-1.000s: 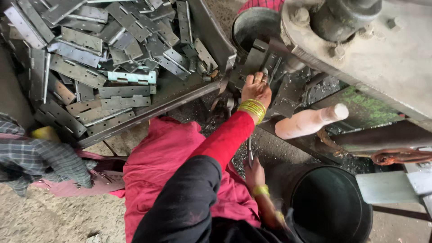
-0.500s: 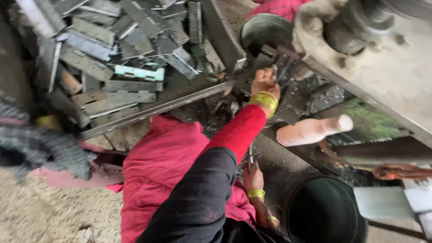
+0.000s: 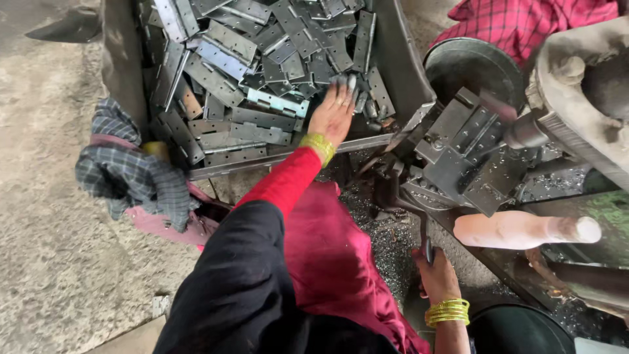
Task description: The person repeatedly picks metal hinge pieces from a bin, places them into a press machine, and operates the press to process each piece. The person handles the pieces one at a time and returns them to the bin after pressing.
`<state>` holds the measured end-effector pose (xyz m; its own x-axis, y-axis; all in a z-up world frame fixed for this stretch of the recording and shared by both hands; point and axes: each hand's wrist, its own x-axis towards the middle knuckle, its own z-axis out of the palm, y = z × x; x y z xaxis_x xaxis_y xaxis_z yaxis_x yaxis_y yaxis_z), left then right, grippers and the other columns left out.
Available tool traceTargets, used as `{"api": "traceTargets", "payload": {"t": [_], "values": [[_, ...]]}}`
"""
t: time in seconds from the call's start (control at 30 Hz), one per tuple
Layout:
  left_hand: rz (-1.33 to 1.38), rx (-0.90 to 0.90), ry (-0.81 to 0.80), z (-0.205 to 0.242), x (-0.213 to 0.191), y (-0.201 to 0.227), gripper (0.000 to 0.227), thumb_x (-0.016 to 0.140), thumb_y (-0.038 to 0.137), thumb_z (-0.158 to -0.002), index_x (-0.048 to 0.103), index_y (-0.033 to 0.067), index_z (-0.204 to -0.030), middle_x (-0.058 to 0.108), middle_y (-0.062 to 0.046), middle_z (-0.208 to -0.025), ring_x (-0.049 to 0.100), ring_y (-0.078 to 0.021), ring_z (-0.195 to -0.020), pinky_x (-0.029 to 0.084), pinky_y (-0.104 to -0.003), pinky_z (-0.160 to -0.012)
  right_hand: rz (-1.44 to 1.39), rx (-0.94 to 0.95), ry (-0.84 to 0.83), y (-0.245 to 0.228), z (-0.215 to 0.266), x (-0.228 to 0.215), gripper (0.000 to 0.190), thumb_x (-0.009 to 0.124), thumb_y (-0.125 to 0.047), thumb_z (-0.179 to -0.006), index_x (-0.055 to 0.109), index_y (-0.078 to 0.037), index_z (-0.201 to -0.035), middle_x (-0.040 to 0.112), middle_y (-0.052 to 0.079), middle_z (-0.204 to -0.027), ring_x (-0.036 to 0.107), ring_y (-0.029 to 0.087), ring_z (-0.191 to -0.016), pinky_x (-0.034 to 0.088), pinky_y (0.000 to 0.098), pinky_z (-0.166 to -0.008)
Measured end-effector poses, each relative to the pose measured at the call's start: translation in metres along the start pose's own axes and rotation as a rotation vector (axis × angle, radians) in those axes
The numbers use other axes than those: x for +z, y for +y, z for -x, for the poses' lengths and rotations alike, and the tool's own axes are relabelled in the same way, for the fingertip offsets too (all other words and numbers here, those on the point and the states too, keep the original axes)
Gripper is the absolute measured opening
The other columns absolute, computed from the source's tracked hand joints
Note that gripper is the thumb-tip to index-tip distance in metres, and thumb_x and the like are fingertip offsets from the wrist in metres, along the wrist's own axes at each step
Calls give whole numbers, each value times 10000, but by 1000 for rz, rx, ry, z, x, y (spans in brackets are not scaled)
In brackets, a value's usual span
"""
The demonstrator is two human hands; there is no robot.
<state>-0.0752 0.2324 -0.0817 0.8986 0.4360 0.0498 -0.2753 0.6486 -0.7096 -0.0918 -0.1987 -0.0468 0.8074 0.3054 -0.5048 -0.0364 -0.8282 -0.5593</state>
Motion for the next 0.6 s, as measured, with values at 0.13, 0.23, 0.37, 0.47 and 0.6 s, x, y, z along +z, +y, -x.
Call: {"api": "traceTargets", "payload": {"t": [0.13, 0.23, 0.37, 0.47, 0.6], "values": [[-879, 171, -55, -81, -53, 48, 267, 431, 304, -1185, 504, 80, -1312, 600, -86, -1252, 486, -297, -1228, 327, -494, -1146, -126, -21, -4, 0, 9, -3, 419, 656, -374, -931, 614, 14, -1083, 687, 146, -755, 676, 241, -508, 550, 385, -420], [-905, 92, -152, -89, -59, 77, 202, 440, 270, -1131, 542, 106, -1189, 609, -71, -1178, 500, -290, -1188, 349, -467, -1113, -184, -60, -23, -3, 5, 0, 410, 666, -349, -922, 616, 18, -1097, 690, 153, -746, 686, 233, -528, 577, 376, -437], [-946, -84, -290, -73, -26, 90, 170, 450, 225, -1059, 594, 140, -1026, 621, -52, -1078, 518, -280, -1135, 378, -431, -1069, -119, -55, -5, -10, 3, 2, 421, 663, -343, -911, 606, 1, -1146, 714, 134, -769, 691, 233, -531, 590, 401, -471], [-930, -180, -151, -56, -7, 57, 130, 512, 212, -1045, 618, 138, -1034, 637, -40, -1076, 524, -257, -1117, 387, -391, -988, -16, -27, 47, -9, 6, 1, 459, 656, -397, -941, 624, -20, -1202, 743, 191, -833, 719, 286, -630, 584, 429, -632], [-3026, 666, -247, 13, 55, -11, 126, 596, 190, -972, 666, 108, -1036, 686, -73, -1017, 608, -241, -994, 457, -379, -886, 41, -499, 390, -10, 9, 7, 532, 716, -354, -891, 615, -29, -1299, 679, 229, -1155, 668, 368, -1037, 518, 444, -877]]}}
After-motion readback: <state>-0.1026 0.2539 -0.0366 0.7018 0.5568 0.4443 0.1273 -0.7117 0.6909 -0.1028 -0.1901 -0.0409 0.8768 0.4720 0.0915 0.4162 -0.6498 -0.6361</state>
